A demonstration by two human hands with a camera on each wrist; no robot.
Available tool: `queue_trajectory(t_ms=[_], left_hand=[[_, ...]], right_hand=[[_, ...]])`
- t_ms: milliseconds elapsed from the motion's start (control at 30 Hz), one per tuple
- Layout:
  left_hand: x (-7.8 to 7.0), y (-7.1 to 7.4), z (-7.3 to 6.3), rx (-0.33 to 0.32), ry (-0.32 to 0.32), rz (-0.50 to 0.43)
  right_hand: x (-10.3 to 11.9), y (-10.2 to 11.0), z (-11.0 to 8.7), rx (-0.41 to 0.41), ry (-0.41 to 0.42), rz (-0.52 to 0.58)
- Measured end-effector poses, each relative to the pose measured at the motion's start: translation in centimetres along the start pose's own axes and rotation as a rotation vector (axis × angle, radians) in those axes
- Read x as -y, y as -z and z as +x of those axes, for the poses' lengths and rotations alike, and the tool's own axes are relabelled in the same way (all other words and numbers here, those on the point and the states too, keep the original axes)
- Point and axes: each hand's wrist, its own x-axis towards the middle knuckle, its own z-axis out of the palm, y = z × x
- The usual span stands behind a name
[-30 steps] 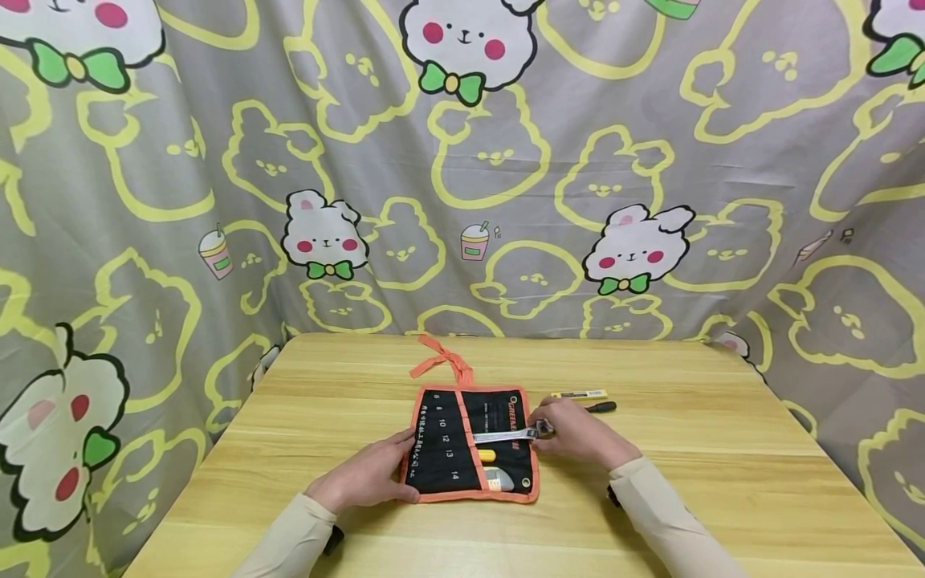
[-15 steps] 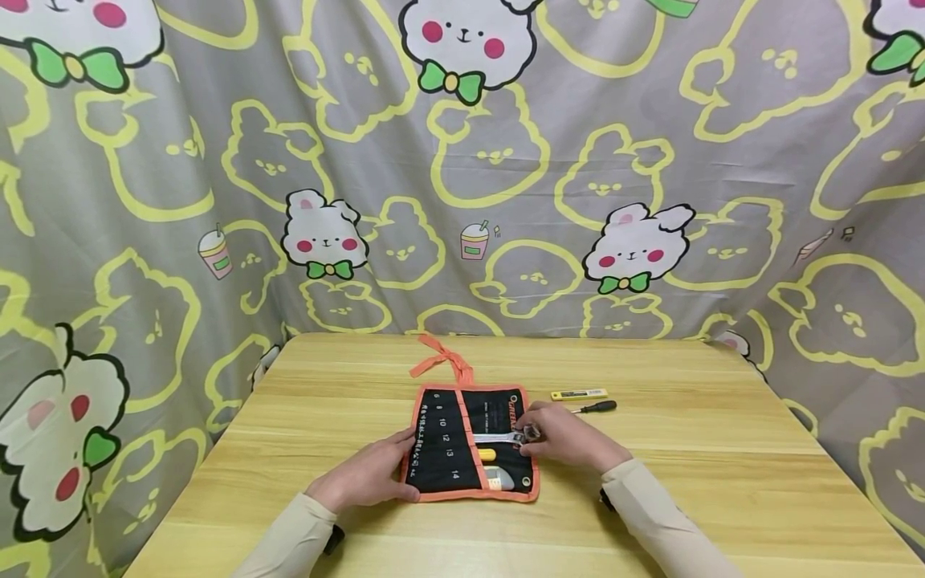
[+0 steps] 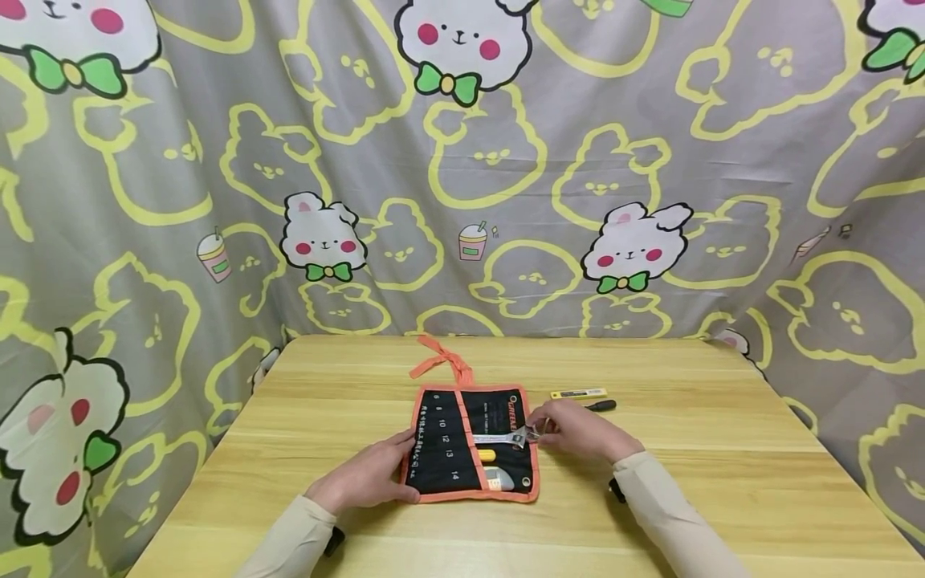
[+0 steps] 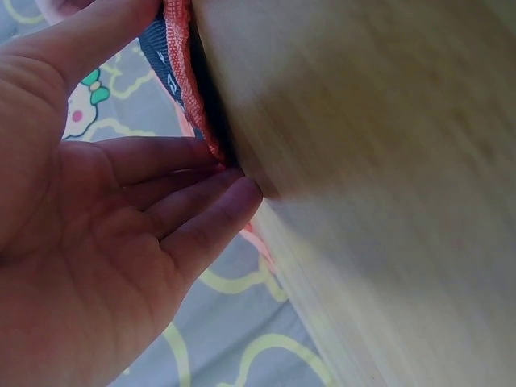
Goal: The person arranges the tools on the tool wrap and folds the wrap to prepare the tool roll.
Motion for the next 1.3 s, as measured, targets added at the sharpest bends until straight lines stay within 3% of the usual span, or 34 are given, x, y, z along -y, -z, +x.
queue_trajectory(t_ms=[367, 1300], left_hand=[[0.1, -0.2, 0.0, -0.011, -0.004, 0.015], [-0.2, -0.1, -0.1, -0.020, -0.005, 0.016]], right_hand=[[-0.7, -0.4, 0.3, 0.004, 0.028, -0.017], [1.1, -1.1, 1.8, -0.034, 0.064, -0.133]])
